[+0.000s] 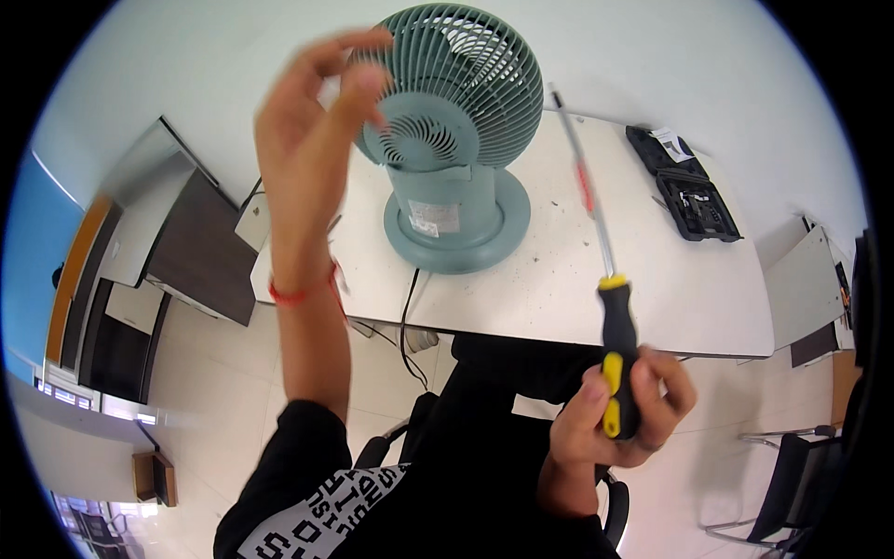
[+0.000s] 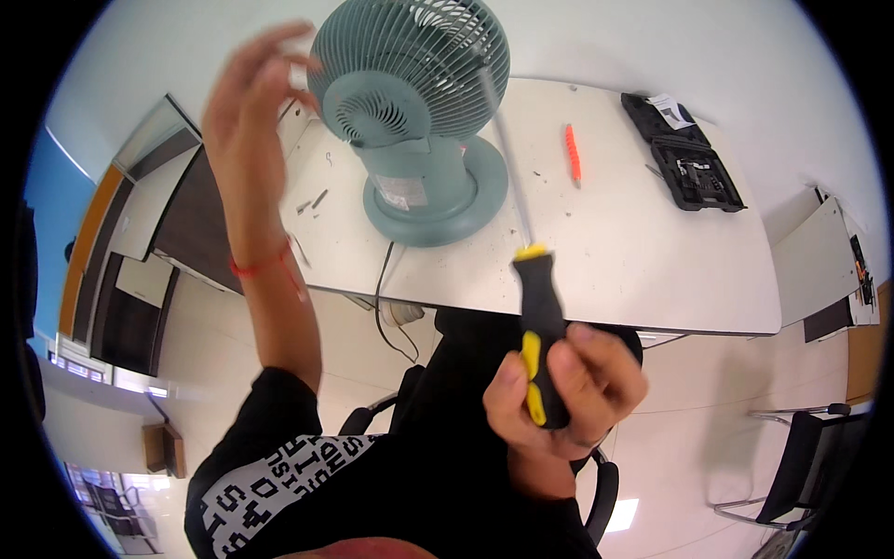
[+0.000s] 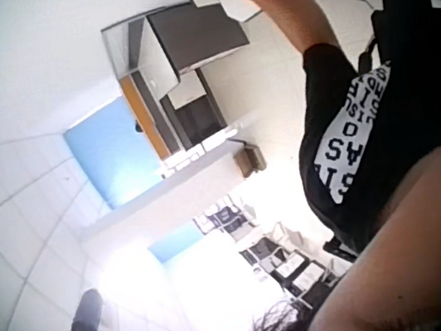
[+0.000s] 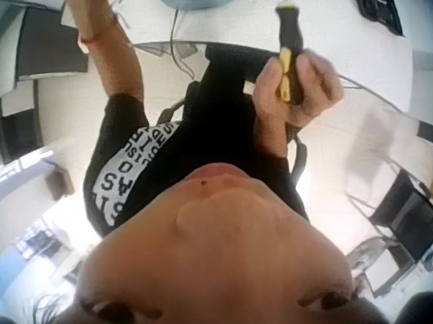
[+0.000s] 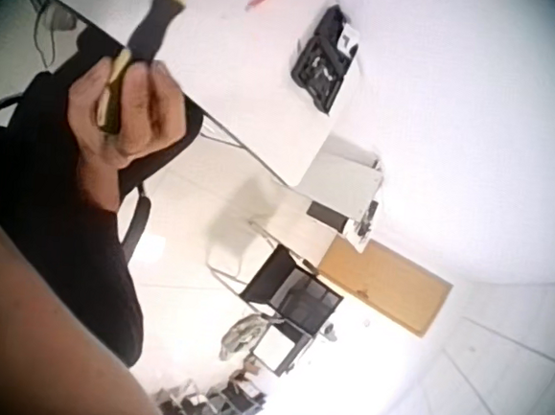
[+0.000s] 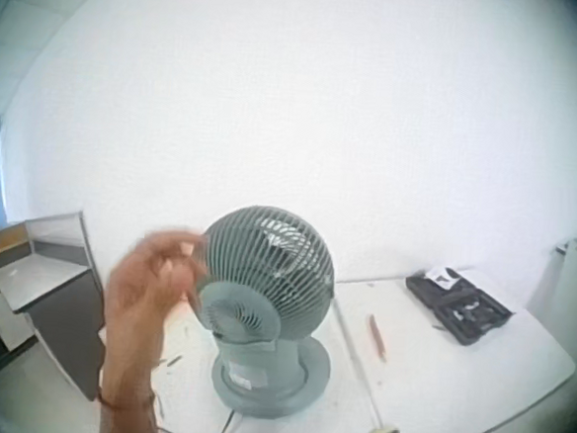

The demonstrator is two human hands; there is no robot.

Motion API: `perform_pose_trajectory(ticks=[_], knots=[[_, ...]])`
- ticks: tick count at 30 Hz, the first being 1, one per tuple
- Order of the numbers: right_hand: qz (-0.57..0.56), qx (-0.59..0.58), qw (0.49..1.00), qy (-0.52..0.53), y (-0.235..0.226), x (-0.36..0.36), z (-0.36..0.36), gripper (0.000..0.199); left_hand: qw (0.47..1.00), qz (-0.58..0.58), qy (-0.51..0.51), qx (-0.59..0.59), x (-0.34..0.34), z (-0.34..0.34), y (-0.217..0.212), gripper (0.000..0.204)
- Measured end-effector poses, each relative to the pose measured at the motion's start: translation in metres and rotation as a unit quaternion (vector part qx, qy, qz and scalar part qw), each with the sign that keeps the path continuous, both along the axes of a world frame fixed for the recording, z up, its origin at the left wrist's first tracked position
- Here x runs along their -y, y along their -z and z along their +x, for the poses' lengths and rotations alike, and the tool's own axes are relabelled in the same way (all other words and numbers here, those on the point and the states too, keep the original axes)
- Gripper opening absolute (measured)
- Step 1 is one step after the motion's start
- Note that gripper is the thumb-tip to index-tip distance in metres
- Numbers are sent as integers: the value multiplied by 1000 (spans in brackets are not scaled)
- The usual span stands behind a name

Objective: The person assembles a small teal desk fan on a white table. They use a screwdriver to tighten screws on the base and the rear grille, then attach the front grille by hand.

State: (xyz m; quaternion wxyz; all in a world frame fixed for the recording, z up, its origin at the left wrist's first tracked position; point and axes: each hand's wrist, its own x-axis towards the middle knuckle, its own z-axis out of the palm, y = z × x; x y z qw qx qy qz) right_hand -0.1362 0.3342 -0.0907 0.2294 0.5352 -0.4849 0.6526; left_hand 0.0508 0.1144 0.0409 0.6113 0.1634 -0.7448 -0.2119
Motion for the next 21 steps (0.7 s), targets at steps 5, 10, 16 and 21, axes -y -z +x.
perform_pose_trajectory(ticks=[5,10,16,21], knots=[[-31,11,999,35,-35,60,-14,44,947,-180,-123,236,101,-30,-85,55],[-51,18,997,47,-54,93,-15,37,931,-35,-35,361,148,-60,-84,51],[17,37,999,34,-64,104,-13,31,903,28,-35,428,122,-67,-90,51],[35,25,998,44,-70,104,-9,32,903,38,-94,418,135,-70,-85,50]])
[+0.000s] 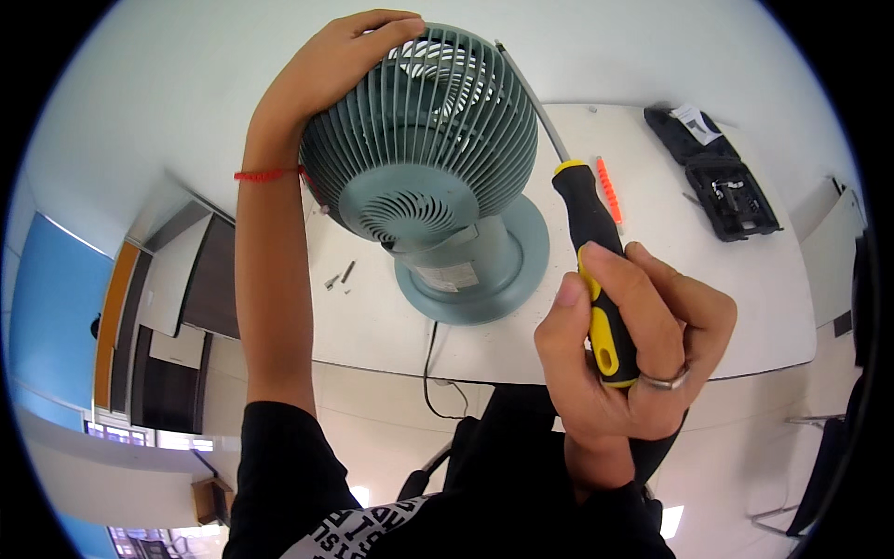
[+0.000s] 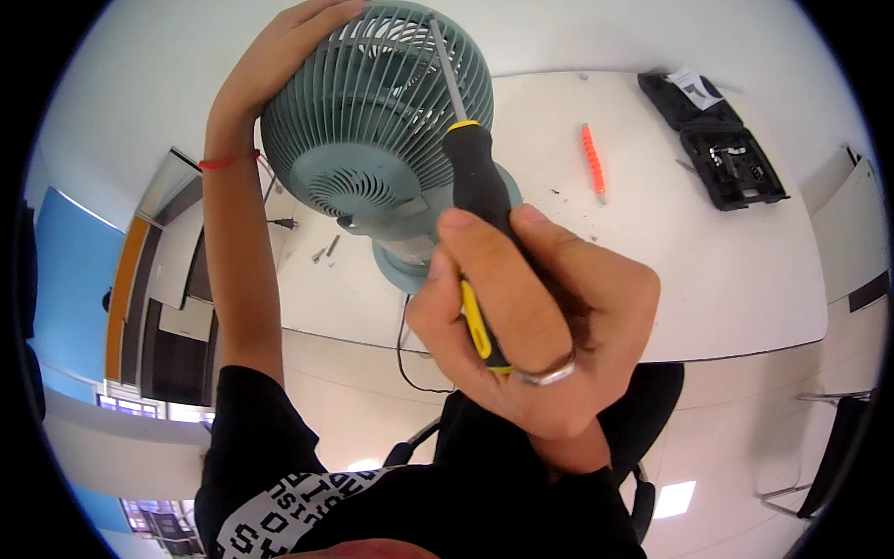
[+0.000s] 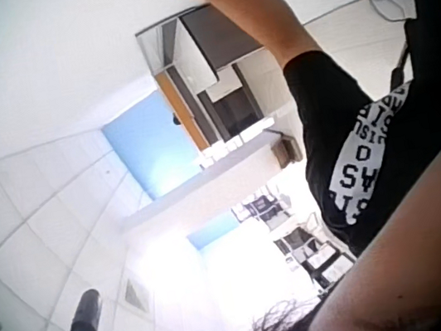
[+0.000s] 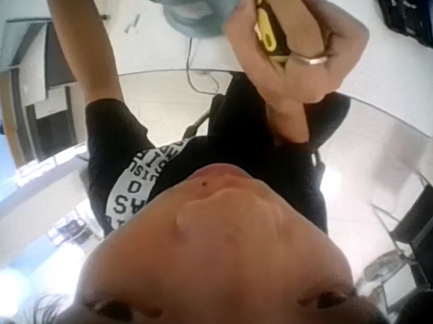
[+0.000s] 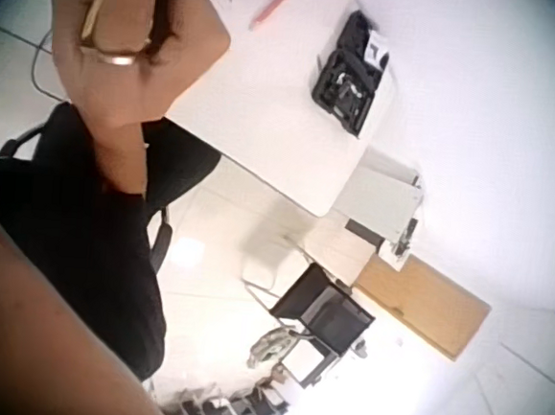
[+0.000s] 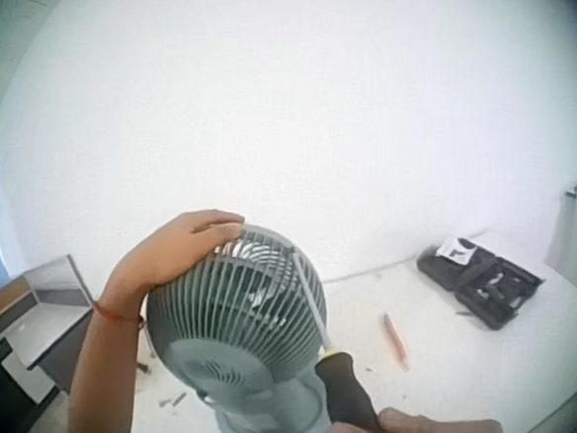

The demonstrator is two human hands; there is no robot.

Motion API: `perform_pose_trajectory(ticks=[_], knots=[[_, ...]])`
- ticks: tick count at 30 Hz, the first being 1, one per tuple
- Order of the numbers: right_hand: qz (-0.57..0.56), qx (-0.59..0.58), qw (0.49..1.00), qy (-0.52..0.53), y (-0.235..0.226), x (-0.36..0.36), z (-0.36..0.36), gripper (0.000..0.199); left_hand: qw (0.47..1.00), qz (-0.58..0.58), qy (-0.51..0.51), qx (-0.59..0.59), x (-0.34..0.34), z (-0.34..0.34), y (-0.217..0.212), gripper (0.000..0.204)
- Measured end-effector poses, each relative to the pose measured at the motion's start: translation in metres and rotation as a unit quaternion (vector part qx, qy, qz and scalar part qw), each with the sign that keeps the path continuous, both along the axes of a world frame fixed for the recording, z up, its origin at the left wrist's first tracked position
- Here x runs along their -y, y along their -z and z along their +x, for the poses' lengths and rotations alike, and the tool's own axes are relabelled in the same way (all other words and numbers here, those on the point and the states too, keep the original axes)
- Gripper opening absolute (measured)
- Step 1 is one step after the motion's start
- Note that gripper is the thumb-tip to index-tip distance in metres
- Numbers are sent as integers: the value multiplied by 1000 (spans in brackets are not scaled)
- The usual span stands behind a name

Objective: The person assembles a small teal desk fan on a white table. They use a screwdriver to tighten screws on the base and the rear grille, then attach the front grille by hand.

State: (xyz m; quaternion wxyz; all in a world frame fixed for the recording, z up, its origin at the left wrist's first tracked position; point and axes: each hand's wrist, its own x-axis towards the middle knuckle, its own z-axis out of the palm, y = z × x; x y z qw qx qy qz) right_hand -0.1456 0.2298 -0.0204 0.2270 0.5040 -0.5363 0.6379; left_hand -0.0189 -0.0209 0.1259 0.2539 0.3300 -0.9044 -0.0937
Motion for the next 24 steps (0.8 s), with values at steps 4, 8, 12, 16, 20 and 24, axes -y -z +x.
perform_pose_trajectory(ticks=[4,8,12,16,20,24], knots=[[-4,-41,999,-15,-3,6,-1,33,997,59,-32,-32,-15,-1,1,48],[-30,-64,997,-31,-5,16,-3,34,996,8,-34,-78,-7,0,11,45],[-57,-66,995,-39,-7,25,-1,36,995,6,-85,-54,-9,7,11,53],[-65,-67,994,-47,-10,33,-8,37,993,45,-62,-87,-13,4,11,51],[-56,-54,996,-52,-14,37,-15,38,989,83,-63,-106,-15,3,11,50],[-59,-28,995,-73,-14,39,-17,38,986,100,-74,-114,-17,2,11,52]])
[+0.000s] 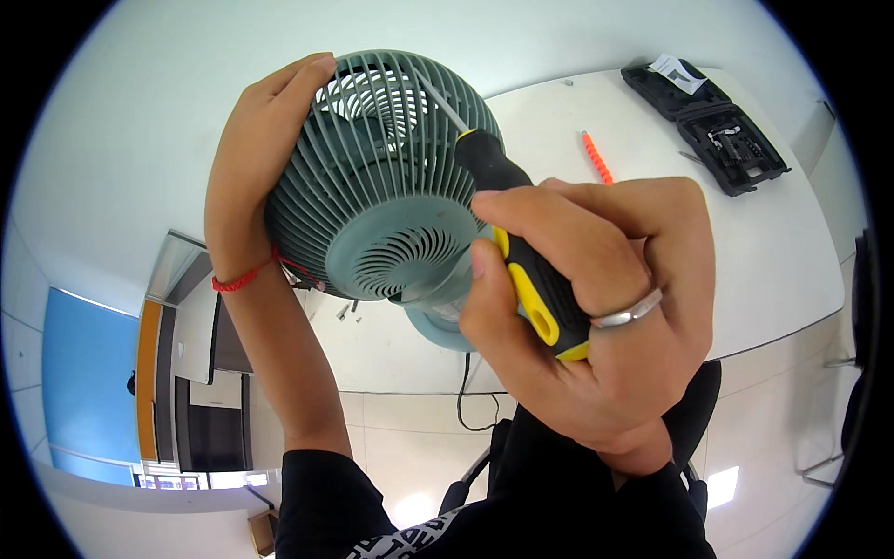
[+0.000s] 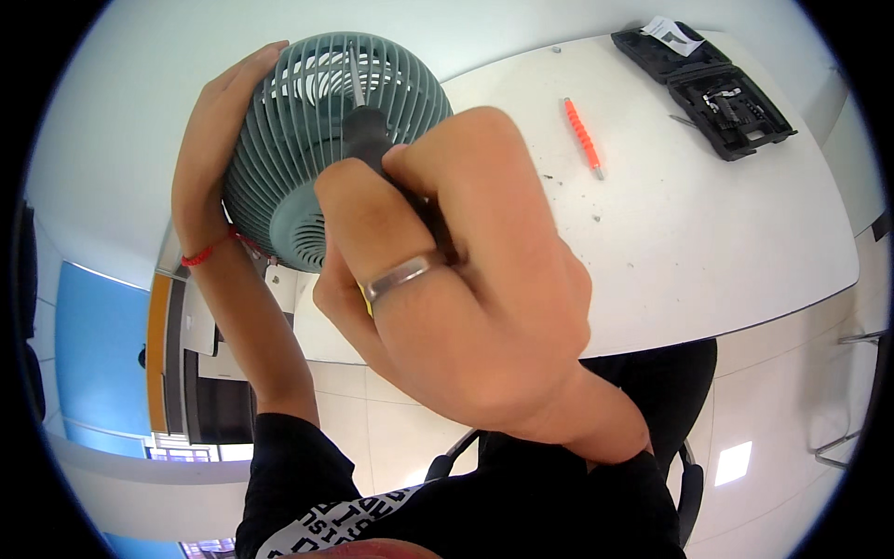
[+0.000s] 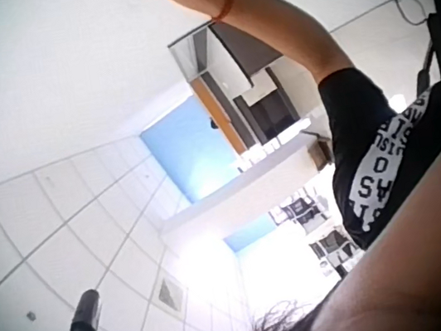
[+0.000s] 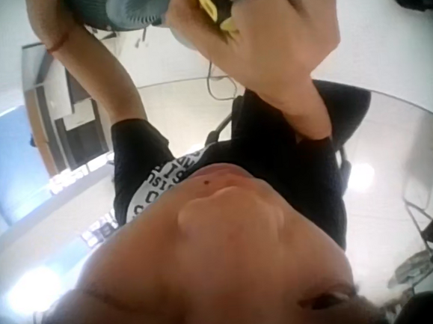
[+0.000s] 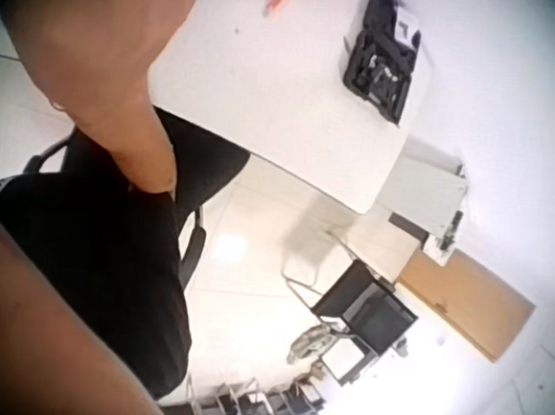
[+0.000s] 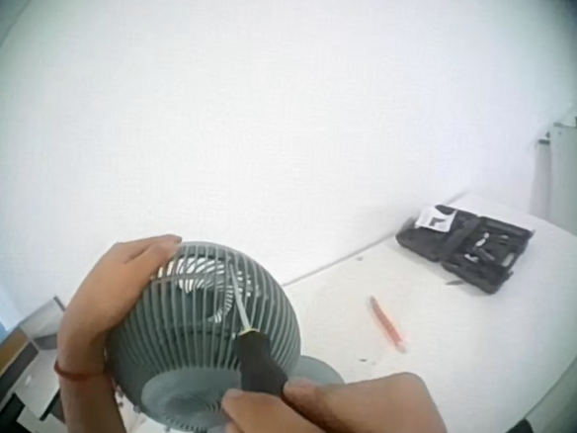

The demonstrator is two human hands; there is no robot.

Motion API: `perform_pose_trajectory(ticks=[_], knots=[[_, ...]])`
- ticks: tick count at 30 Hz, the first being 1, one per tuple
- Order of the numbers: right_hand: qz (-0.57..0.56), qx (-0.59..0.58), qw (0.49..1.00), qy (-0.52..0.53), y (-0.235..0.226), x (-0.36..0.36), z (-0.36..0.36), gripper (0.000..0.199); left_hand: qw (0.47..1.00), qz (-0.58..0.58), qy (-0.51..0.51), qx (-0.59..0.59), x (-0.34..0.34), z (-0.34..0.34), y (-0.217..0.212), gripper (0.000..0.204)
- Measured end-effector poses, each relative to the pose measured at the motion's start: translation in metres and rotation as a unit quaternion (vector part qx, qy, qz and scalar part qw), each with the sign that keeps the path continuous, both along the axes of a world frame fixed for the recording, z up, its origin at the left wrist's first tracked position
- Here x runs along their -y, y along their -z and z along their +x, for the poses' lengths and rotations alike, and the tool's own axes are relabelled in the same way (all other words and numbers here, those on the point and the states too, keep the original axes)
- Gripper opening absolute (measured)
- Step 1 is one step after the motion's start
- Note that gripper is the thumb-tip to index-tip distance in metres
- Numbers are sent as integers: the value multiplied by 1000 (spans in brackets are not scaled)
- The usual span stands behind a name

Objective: The person assembles a small teal desk fan on a white table. They use a screwdriver to tighten screws on the base and the rear grille, then attach the front grille by hand.

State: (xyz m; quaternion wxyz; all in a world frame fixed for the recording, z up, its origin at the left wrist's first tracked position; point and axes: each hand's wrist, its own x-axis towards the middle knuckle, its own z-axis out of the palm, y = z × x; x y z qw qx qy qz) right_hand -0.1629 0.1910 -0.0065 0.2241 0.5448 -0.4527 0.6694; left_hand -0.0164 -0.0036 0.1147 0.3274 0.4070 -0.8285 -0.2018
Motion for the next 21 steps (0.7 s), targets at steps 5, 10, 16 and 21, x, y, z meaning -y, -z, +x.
perform_pose_trajectory(ticks=[5,10,16,21], knots=[[6,41,999,-25,3,0,2,39,1000,12,14,3,5,1,1,53],[5,49,998,-42,4,0,4,40,1000,10,7,-3,2,0,1,53],[18,41,998,-40,1,-1,6,39,1000,15,10,-13,2,0,1,55],[4,45,999,-30,5,3,5,39,1000,15,17,-15,2,0,1,56]])
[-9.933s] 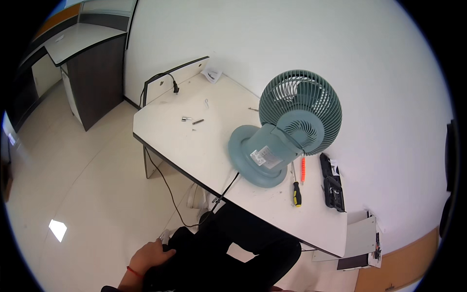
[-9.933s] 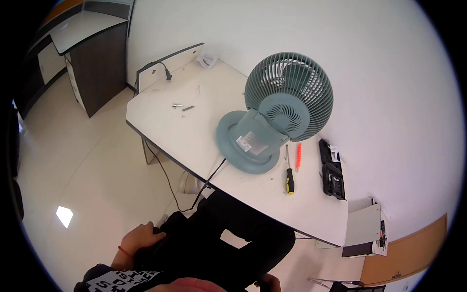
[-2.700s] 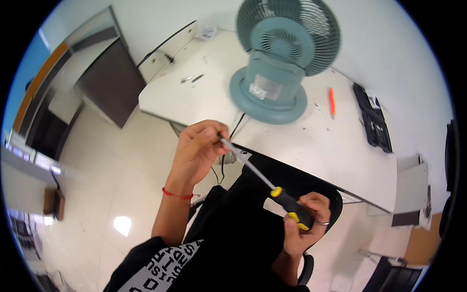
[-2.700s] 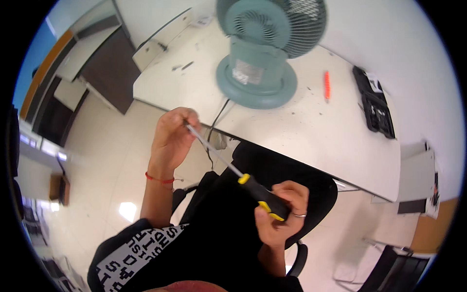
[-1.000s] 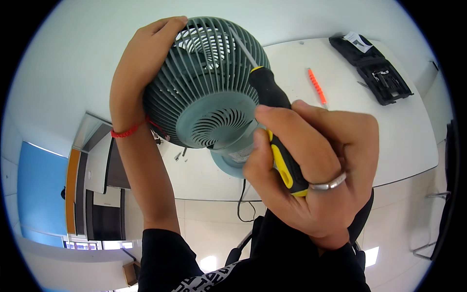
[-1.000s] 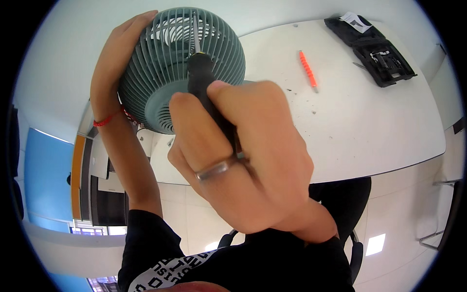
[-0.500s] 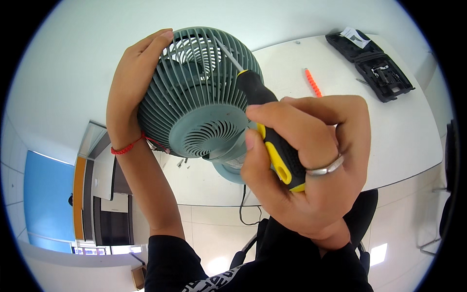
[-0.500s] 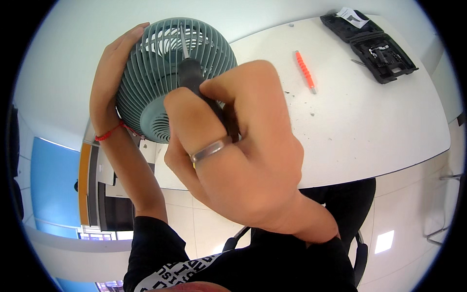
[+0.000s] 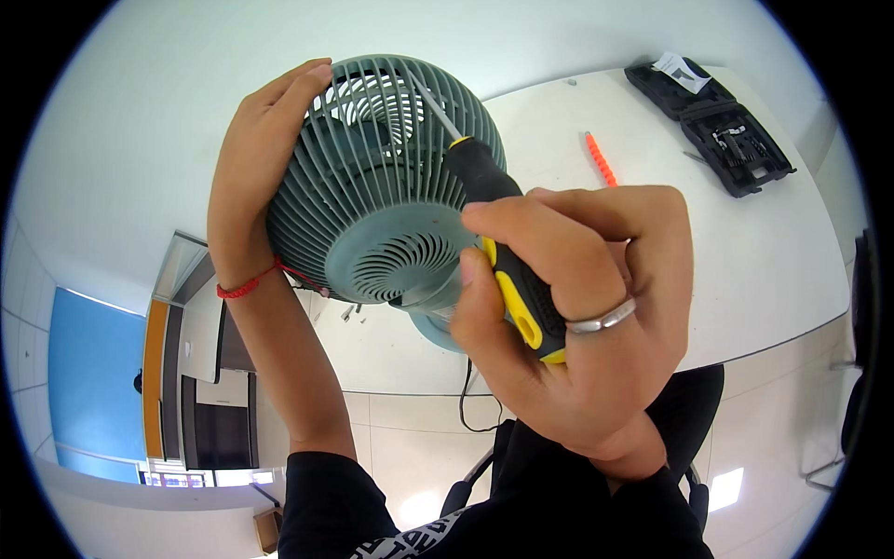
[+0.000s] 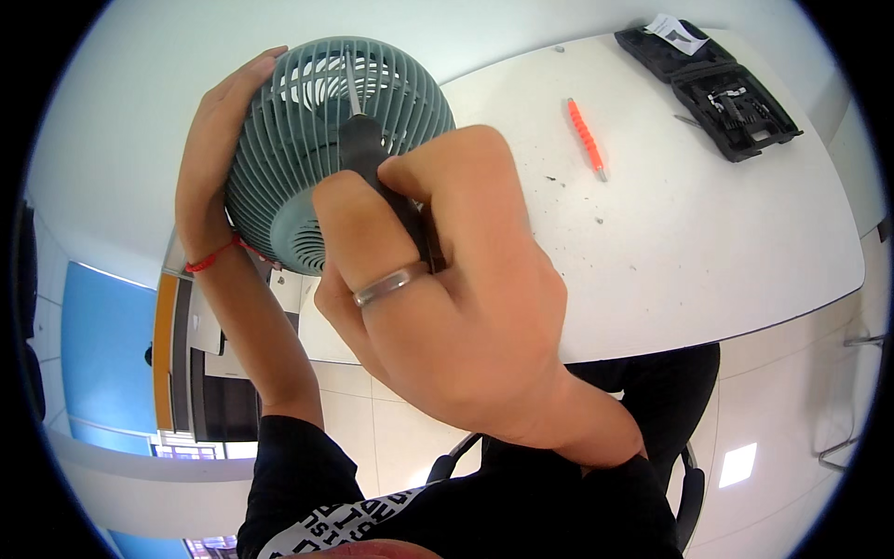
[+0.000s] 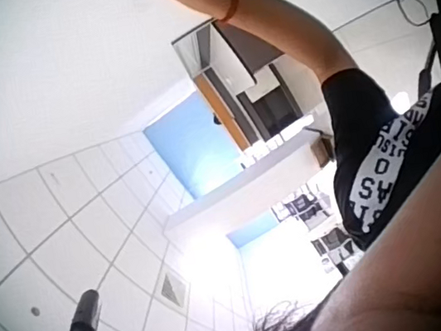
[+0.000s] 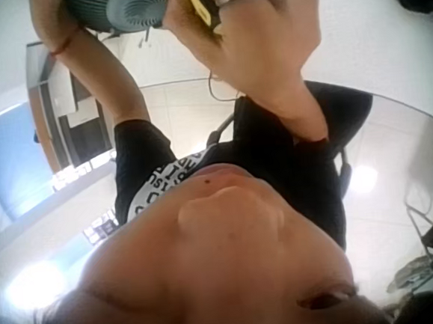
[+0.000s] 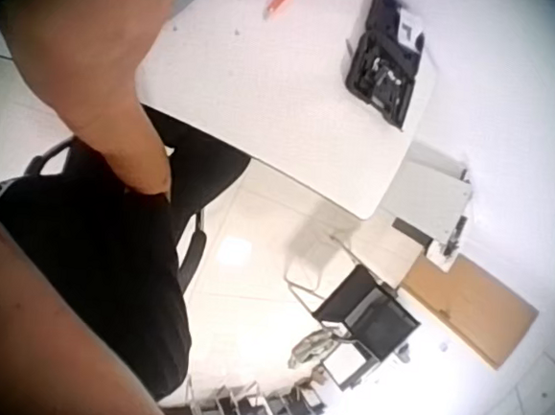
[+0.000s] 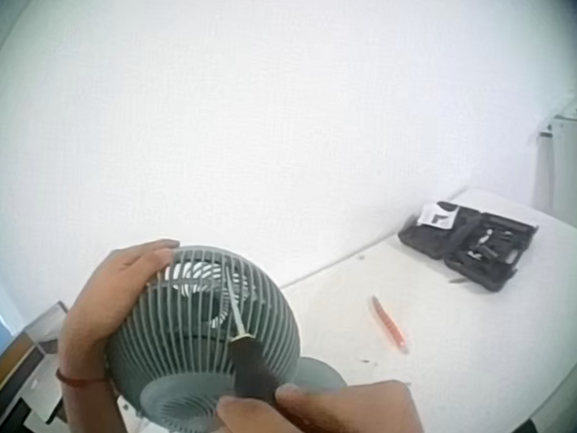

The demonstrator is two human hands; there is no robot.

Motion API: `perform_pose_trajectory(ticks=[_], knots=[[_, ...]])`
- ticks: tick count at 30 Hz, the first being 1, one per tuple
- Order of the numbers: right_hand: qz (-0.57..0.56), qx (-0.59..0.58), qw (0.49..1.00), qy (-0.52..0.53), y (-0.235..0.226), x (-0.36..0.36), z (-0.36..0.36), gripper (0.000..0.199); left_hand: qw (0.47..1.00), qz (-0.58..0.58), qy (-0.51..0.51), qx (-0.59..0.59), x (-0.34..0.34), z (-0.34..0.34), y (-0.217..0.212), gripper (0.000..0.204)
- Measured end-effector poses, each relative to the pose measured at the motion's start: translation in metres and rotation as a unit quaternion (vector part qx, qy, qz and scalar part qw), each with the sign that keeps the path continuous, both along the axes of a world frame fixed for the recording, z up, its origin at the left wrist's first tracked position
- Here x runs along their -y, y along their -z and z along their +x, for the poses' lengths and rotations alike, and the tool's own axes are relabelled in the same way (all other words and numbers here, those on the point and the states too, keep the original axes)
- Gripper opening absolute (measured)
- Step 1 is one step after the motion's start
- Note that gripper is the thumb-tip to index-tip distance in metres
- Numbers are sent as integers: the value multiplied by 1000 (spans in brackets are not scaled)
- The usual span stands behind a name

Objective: The person assembles a small teal desk fan on a white table. They use a screwdriver to tighten screws on the base and the rear grille, then attach the front grille by hand.

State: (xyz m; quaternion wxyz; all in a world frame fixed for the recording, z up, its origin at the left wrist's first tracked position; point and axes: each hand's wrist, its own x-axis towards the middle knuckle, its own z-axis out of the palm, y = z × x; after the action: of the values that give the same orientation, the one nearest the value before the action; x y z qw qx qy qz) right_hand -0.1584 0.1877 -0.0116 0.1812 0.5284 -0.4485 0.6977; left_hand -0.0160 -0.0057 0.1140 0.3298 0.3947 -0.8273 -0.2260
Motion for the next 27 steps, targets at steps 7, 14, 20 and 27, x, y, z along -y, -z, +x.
perform_pose_trajectory(ticks=[7,14,20,27], knots=[[-83,-29,994,60,6,14,-1,48,1000,4,2,-9,0,-1,3,54],[-32,-64,996,55,-1,1,0,60,1000,-21,6,-8,3,0,4,52],[68,-24,997,17,5,-9,6,59,998,-58,-7,15,6,-1,8,53],[116,61,991,37,4,-13,9,64,989,-120,-51,70,1,4,9,57]])
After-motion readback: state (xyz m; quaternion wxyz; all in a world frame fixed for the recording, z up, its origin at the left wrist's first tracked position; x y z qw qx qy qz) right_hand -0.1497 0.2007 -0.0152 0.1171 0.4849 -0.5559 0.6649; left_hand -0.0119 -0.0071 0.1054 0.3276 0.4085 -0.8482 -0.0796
